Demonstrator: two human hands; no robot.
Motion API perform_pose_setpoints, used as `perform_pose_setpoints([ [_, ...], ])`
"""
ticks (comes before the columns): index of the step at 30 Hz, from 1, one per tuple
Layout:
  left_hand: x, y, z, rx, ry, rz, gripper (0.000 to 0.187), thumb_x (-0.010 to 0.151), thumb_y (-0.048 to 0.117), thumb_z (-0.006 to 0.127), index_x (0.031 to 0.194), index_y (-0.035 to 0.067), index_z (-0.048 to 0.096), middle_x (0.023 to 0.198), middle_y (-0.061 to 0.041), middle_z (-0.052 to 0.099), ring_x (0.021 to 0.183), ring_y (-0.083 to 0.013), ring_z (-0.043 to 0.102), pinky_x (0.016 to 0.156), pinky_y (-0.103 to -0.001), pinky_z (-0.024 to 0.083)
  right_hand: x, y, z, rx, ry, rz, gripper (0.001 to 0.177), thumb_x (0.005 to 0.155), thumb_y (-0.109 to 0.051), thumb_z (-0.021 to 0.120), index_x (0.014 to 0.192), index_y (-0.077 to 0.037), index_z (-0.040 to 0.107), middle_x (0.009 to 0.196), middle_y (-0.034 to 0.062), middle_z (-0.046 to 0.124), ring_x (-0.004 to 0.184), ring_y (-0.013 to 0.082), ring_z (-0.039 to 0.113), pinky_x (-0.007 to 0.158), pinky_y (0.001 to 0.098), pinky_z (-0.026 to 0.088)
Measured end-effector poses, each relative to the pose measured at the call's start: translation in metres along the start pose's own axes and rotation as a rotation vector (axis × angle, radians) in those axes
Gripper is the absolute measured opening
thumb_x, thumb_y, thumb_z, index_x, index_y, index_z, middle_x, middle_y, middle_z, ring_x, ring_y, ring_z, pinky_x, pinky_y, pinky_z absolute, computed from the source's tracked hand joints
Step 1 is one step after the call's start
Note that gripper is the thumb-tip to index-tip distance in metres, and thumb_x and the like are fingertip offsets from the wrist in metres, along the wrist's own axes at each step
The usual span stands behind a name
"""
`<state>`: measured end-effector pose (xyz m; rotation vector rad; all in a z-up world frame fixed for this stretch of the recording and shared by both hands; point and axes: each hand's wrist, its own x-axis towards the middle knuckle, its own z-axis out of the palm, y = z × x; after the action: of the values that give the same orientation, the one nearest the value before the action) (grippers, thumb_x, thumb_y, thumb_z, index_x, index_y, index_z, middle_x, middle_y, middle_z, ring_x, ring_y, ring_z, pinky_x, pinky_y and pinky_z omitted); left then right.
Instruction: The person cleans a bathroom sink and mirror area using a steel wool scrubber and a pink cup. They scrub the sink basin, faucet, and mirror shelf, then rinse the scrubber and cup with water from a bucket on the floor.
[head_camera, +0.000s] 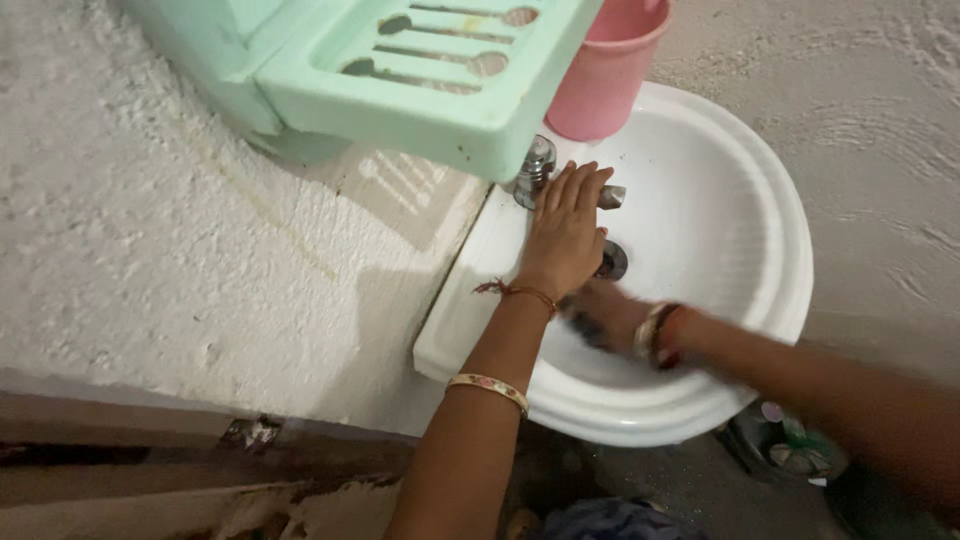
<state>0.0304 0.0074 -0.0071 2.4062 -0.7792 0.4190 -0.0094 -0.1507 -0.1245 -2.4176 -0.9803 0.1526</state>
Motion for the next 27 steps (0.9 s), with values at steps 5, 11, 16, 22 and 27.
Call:
perform_pose_setpoints([
  [5, -0.006, -0.008, -0.001, -0.013, 0.048, 0.072, 0.07, 0.086, 0.001, 0.062, 0.151, 0.012, 0.039, 0.158, -0.012, 0.04, 0.153, -0.0321, 0.029, 0.129, -0.048, 0.018, 0.015, -0.008, 0.002, 0.018, -0.22, 0.182, 0.056, 0.069, -0.001, 0.078, 0.122, -0.013, 0.064, 0.131, 0.0126, 0.057, 0.121, 0.0332, 0.056, 0.106, 0.0408, 0.048],
  [11, -0.007, -0.006, -0.008, -0.014, 0.032, 0.081, 0.071, 0.084, -0.004, 0.059, 0.151, 0.011, 0.039, 0.158, -0.012, 0.041, 0.153, -0.0315, 0.03, 0.129, -0.047, 0.019, -0.002, 0.036, -0.109, -0.615, -0.175, 0.517, 0.027, 0.086, -0.032, 0.078, 0.105, -0.014, 0.075, 0.114, 0.0153, 0.07, 0.11, 0.0332, 0.066, 0.1, 0.0415, 0.054],
  [16, -0.008, -0.005, -0.009, 0.007, 0.016, 0.063, 0.072, 0.084, -0.004, 0.057, 0.151, 0.014, 0.04, 0.159, -0.01, 0.04, 0.154, -0.03, 0.029, 0.13, -0.046, 0.018, 0.022, 0.018, -0.067, -0.432, -0.129, 0.531, 0.026, 0.082, -0.01, 0.071, 0.107, -0.012, 0.076, 0.117, 0.0183, 0.072, 0.11, 0.0342, 0.07, 0.101, 0.0426, 0.056],
  [22, 0.0, -0.005, -0.006, 0.026, -0.019, 0.028, 0.069, 0.088, 0.001, 0.059, 0.152, 0.015, 0.037, 0.161, -0.009, 0.035, 0.154, -0.0293, 0.025, 0.129, -0.047, 0.015, 0.04, -0.008, -0.006, -0.114, 0.058, 0.158, 0.045, 0.068, -0.003, 0.074, 0.113, -0.003, 0.068, 0.115, 0.0215, 0.069, 0.113, 0.0377, 0.063, 0.101, 0.0447, 0.049],
  [27, -0.002, -0.004, -0.009, -0.004, -0.049, 0.004, 0.067, 0.09, 0.003, 0.058, 0.152, 0.018, 0.037, 0.162, -0.007, 0.035, 0.155, -0.0278, 0.024, 0.129, -0.046, 0.015, 0.067, 0.016, -0.039, -0.256, 0.241, 0.298, 0.034, 0.089, -0.015, 0.069, 0.121, -0.005, 0.07, 0.127, 0.0204, 0.066, 0.116, 0.0377, 0.06, 0.101, 0.0458, 0.048],
])
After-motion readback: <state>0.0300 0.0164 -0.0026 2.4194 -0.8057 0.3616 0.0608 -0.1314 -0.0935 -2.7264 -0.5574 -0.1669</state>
